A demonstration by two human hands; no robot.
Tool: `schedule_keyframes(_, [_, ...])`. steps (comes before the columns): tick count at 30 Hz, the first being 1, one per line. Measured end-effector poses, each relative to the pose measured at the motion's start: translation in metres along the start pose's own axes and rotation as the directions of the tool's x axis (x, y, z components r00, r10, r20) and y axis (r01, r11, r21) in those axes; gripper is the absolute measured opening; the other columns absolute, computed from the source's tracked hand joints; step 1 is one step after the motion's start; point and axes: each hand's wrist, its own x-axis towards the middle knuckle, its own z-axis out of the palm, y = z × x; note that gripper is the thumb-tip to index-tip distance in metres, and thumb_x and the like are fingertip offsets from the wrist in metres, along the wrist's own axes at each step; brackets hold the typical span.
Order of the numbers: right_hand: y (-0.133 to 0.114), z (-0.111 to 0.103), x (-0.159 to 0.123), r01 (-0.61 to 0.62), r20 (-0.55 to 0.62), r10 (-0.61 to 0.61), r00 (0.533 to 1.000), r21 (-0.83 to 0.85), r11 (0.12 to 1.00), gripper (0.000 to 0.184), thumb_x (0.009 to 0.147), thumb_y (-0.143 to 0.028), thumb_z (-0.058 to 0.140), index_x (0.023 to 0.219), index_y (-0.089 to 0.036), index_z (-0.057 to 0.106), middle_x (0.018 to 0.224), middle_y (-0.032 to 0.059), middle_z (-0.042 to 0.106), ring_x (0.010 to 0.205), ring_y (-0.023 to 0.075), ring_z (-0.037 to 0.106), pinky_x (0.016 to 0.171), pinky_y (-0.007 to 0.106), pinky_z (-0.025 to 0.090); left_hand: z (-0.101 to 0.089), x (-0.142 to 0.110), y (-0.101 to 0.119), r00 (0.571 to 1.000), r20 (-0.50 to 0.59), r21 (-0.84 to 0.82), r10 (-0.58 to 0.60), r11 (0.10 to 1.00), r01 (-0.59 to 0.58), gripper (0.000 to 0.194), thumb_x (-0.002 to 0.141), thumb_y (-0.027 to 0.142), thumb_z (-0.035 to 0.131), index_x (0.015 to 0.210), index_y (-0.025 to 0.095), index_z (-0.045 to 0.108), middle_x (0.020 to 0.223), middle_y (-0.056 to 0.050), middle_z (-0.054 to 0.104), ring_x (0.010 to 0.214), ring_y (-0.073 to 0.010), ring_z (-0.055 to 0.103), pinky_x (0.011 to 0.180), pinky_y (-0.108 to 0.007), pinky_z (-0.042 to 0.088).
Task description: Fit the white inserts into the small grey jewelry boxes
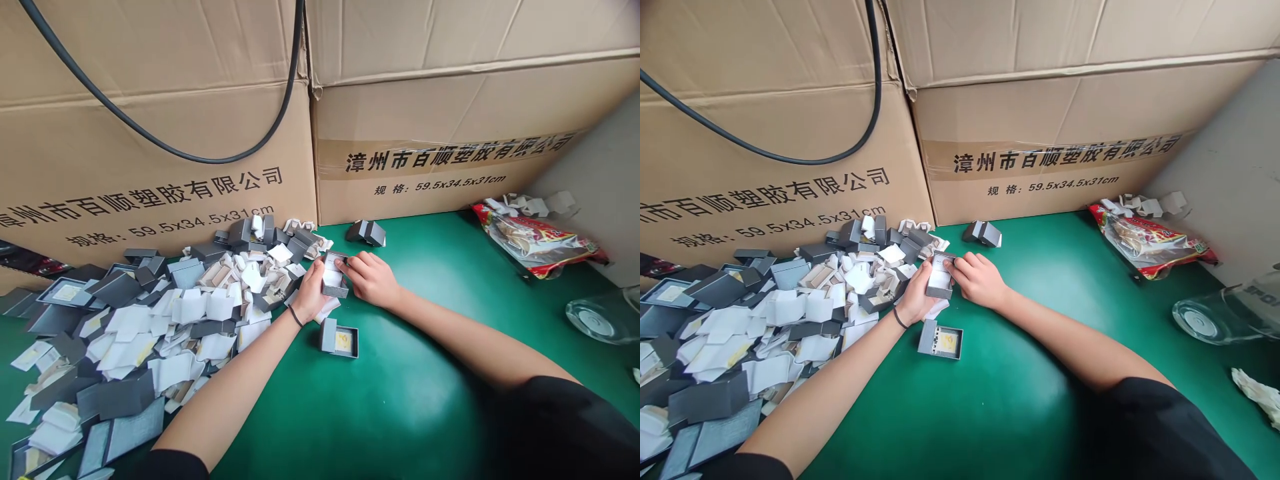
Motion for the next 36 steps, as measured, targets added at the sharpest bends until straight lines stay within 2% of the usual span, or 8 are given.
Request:
schedule_keyframes(8, [-0.002, 0.003, -0.001, -0.006, 0.013, 0.005, 1.000, 0.050, 0.999, 0.042, 0.088, -0.014, 0.036, 0.128, -0.016, 0.049, 0.098, 0.0128, 0.059, 0.091, 0.0229, 0.052, 0.072, 0.036, 0.044, -0.002, 0.001, -0.004, 1.000, -0.025, -0.093, 0.001, 0.996, -0.004, 0.031, 0.082, 0.043, 0.058, 0.096, 0.016, 0.059, 0.085, -0.003, 0.065, 0.074, -0.0129, 0.061, 0.069, -0.026, 0.047])
schedule_keyframes(13, [-0.004, 0.003, 0.000, -0.018, 0.017, 0.017, 1.000, 0.072, 0.997, 0.046, 0.087, -0.011, 0.037, 0.132, -0.014, 0.044, 0.103, 0.0140, 0.060, 0.097, 0.0245, 0.051, 0.077, 0.038, 0.044, -0.002, 0.000, -0.001, 0.998, 0.004, -0.117, -0.057, 0.991, 0.058, 0.039, 0.080, 0.052, 0.057, 0.095, 0.015, 0.060, 0.080, -0.004, 0.065, 0.070, -0.0138, 0.061, 0.063, -0.026, 0.047])
schedule_keyframes(17, [-0.004, 0.002, 0.000, 0.001, 0.024, -0.004, 1.000, 0.117, 0.993, 0.049, 0.086, -0.011, 0.036, 0.134, -0.018, 0.043, 0.106, 0.0126, 0.061, 0.099, 0.0244, 0.053, 0.078, 0.039, 0.044, -0.001, -0.006, 0.005, 0.998, -0.008, -0.052, -0.059, 0.997, 0.058, 0.030, 0.074, 0.038, 0.070, 0.093, 0.018, 0.058, 0.079, -0.001, 0.064, 0.069, -0.0129, 0.062, 0.065, -0.026, 0.049])
schedule_keyframes(20, [-0.003, 0.000, 0.000, 0.031, -0.070, -0.018, 0.997, 0.199, 0.980, 0.050, 0.087, -0.012, 0.037, 0.136, -0.022, 0.040, 0.110, 0.0106, 0.062, 0.097, 0.0233, 0.056, 0.075, 0.037, 0.046, -0.001, -0.009, 0.008, 0.998, -0.004, -0.060, -0.067, 0.996, 0.067, 0.024, 0.074, 0.032, 0.070, 0.091, 0.018, 0.058, 0.081, -0.001, 0.065, 0.072, -0.0141, 0.063, 0.068, -0.029, 0.052])
schedule_keyframes(24, [-0.004, 0.000, -0.004, -0.074, -0.196, 0.169, 0.966, 0.416, 0.906, 0.050, 0.088, -0.010, 0.035, 0.135, -0.026, 0.039, 0.107, 0.0087, 0.064, 0.088, 0.0197, 0.059, 0.072, 0.035, 0.051, -0.002, -0.011, 0.009, 0.989, 0.102, -0.093, -0.110, 0.988, 0.120, 0.027, 0.081, 0.039, 0.062, 0.099, 0.019, 0.060, 0.096, -0.007, 0.067, 0.086, -0.0201, 0.065, 0.069, -0.032, 0.053])
schedule_keyframes(30, [-0.006, 0.007, -0.007, -0.321, -0.127, 0.535, 0.835, 0.678, 0.661, 0.033, 0.092, -0.019, 0.033, 0.118, -0.024, 0.053, 0.093, 0.0064, 0.064, 0.072, 0.0150, 0.060, 0.061, 0.030, 0.053, -0.006, -0.008, 0.006, 0.987, 0.119, -0.075, -0.103, 0.991, 0.112, 0.031, 0.080, 0.042, 0.061, 0.102, 0.019, 0.059, 0.113, -0.010, 0.064, 0.092, -0.0224, 0.066, 0.068, -0.032, 0.054])
schedule_keyframes(33, [-0.006, 0.009, -0.002, -0.387, -0.014, 0.520, 0.854, 0.651, 0.653, 0.027, 0.090, -0.018, 0.035, 0.096, -0.021, 0.062, 0.088, 0.0049, 0.065, 0.075, 0.0153, 0.060, 0.066, 0.030, 0.052, -0.007, -0.009, 0.006, 0.985, 0.133, -0.056, -0.111, 0.991, 0.120, 0.033, 0.079, 0.042, 0.064, 0.104, 0.021, 0.058, 0.114, -0.010, 0.064, 0.089, -0.0225, 0.067, 0.063, -0.031, 0.054])
schedule_keyframes(36, [-0.003, 0.014, 0.012, -0.389, 0.033, 0.457, 0.889, 0.584, 0.713, 0.024, 0.088, -0.017, 0.040, 0.092, -0.020, 0.063, 0.093, 0.0056, 0.065, 0.084, 0.0169, 0.060, 0.068, 0.029, 0.051, -0.007, -0.012, 0.006, 0.968, 0.217, -0.018, -0.125, 0.991, 0.132, 0.035, 0.078, 0.041, 0.064, 0.104, 0.019, 0.058, 0.112, -0.013, 0.065, 0.087, -0.0252, 0.067, 0.060, -0.032, 0.055])
